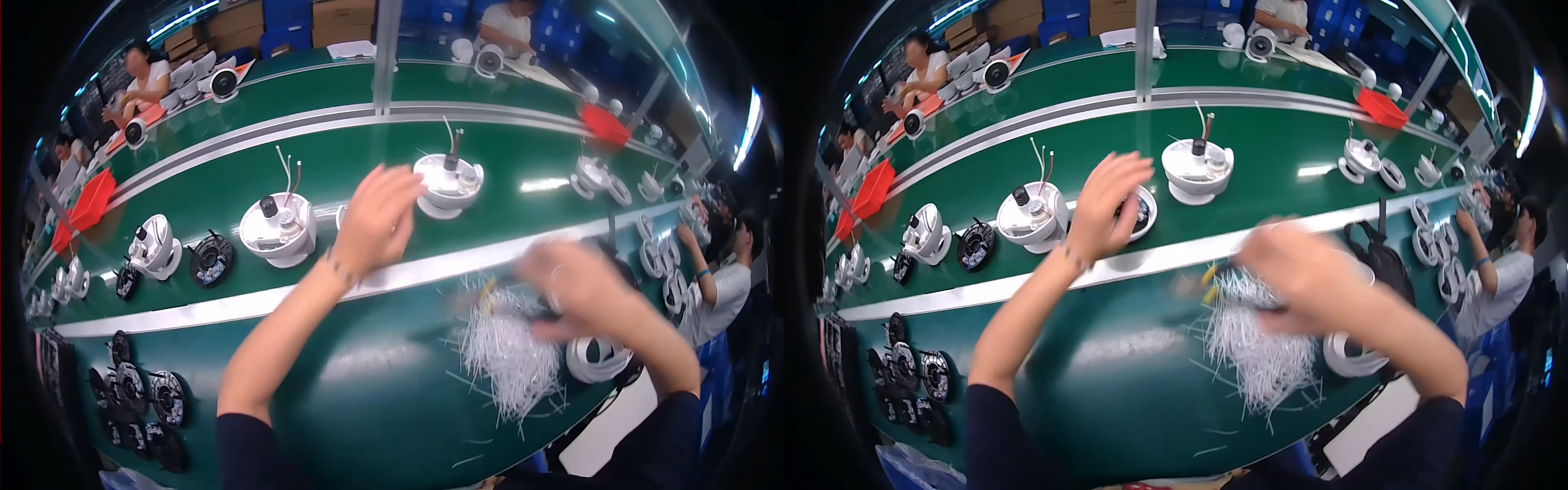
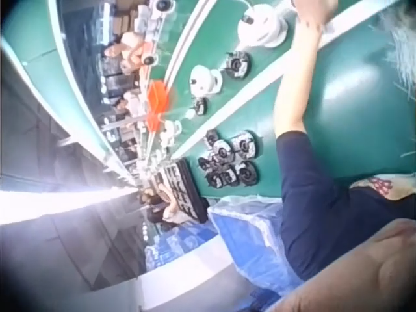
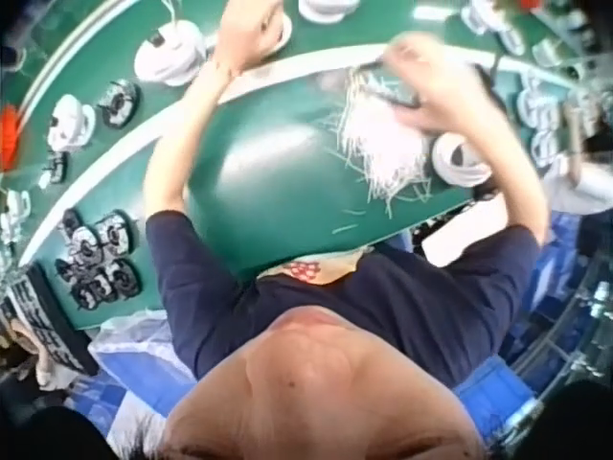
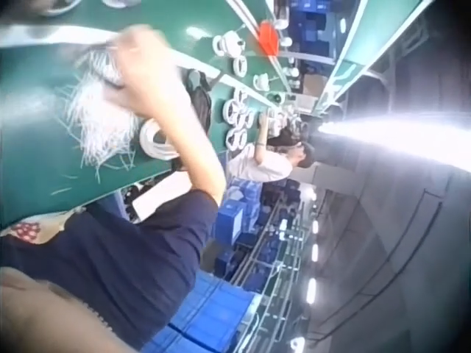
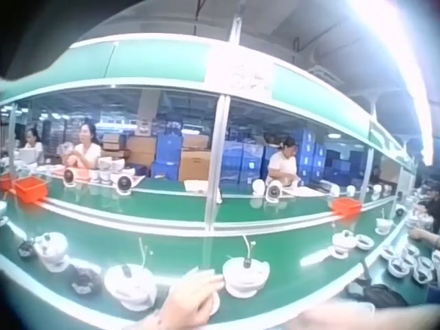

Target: Assembling electronic components into circular housings on a factory production line.

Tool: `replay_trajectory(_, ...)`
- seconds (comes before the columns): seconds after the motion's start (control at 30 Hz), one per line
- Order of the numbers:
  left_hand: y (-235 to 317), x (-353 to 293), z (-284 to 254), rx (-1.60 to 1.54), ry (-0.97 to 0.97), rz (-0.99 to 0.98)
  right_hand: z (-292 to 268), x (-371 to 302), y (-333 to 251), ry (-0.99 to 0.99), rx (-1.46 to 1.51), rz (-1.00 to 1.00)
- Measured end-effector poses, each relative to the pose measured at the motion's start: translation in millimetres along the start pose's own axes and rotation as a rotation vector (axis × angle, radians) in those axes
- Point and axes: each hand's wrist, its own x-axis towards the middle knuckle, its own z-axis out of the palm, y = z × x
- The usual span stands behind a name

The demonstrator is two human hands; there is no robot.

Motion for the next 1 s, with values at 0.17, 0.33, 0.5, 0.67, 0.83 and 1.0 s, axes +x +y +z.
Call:
replay_trajectory(0.17, -93.2, 34.6, 77.9, 0.1, -0.285, -0.425, -27.5, 35.0, 110.0, 0.141, -0.243, 0.251)
replay_trajectory(0.33, -117.5, 35.7, 121.9, 0.096, -0.506, -0.582, 13.8, 78.9, 183.8, -0.021, -0.257, 0.383)
replay_trajectory(0.5, -110.9, 36.2, 114.3, 0.053, -0.389, -0.501, 40.4, 101.9, 193.4, -0.081, -0.194, 0.328)
replay_trajectory(0.67, -94.7, 41.5, 114.2, 0.056, -0.354, -0.489, 46.4, 108.0, 186.5, -0.173, -0.15, 0.348)
replay_trajectory(0.83, -84.9, 44.0, 118.6, 0.05, -0.336, -0.488, 50.4, 107.9, 182.4, -0.161, -0.158, 0.392)
replay_trajectory(1.0, -82.9, 43.1, 109.4, 0.068, -0.336, -0.511, 49.7, 111.8, 175.2, -0.161, -0.139, 0.372)
